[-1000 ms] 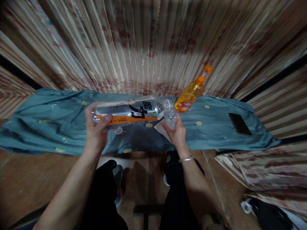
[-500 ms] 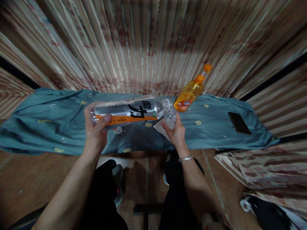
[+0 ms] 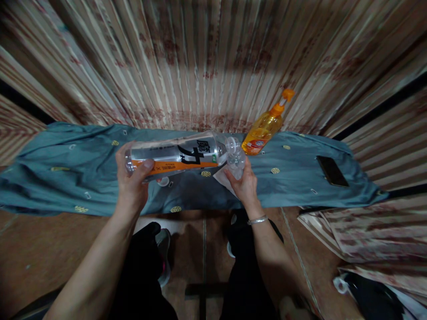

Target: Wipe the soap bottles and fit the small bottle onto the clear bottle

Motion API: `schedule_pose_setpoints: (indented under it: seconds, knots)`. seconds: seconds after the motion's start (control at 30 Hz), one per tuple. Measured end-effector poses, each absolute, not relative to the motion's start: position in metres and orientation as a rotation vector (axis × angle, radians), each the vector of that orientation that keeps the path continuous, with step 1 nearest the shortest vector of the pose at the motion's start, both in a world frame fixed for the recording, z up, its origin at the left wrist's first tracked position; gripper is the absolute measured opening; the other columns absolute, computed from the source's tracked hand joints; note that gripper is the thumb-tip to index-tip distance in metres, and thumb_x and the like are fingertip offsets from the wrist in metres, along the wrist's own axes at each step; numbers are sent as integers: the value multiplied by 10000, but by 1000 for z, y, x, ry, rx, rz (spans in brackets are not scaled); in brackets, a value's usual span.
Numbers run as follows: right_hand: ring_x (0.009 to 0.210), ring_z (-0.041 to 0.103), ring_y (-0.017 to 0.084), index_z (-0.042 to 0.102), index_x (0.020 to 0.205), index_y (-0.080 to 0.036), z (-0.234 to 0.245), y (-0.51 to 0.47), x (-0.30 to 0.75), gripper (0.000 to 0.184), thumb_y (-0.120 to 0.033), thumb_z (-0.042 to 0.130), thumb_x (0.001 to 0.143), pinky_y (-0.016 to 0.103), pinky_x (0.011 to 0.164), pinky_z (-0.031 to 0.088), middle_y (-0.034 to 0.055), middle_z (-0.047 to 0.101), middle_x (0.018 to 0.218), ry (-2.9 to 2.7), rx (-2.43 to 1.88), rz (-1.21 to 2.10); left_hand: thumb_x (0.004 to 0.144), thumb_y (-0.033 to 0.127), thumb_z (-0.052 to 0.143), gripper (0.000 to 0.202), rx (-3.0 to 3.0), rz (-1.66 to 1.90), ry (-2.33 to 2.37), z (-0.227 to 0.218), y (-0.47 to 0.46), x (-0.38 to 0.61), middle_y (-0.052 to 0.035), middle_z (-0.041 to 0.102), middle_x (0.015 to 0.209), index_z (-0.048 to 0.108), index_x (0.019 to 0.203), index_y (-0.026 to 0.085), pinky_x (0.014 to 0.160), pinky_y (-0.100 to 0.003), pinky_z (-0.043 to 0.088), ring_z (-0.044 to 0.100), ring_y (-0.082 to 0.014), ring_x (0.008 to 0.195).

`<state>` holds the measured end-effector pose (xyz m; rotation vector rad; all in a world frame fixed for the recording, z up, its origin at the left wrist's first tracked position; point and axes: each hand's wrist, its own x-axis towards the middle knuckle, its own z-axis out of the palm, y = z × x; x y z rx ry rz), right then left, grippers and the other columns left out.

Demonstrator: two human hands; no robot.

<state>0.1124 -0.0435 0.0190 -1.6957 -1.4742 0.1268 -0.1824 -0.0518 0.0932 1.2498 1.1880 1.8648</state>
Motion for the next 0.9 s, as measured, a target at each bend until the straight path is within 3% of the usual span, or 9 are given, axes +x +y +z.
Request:
schedule_pose_setpoints:
  seconds: [0.23, 0.57, 0.9]
  knots:
    - [1013, 774, 375, 533, 1470, -143, 17, -42, 113, 866, -688, 700, 818, 499, 861, 610, 197, 795, 1195, -1482, -1701, 124, 641, 536, 892, 711, 1227, 1862, 1167, 94, -54, -181, -12, 622, 1055, 578, 1230, 288, 735, -303, 543, 615, -178, 882]
    - [995, 772, 365, 530, 1471, -149, 13, -41, 115, 834, -662, 700, 835, 490, 849, 614, 185, 794, 1179, -1500, -1686, 100, 661, 530, 870, 712, 1245, 1853, 1181, 92, -53, -182, -17, 624, 1096, 557, 1253, 290, 797, -336, 547, 621, -193, 921]
    - [1082, 767, 377, 533, 1456, -164, 13, -42, 114, 814, -672, 699, 842, 525, 919, 613, 194, 782, 1251, -1483, -1654, 116, 684, 484, 858, 673, 1214, 1826, 1141, 96, -54, -180, -16, 600, 1040, 540, 1246, 294, 610, -264, 510, 594, -175, 827]
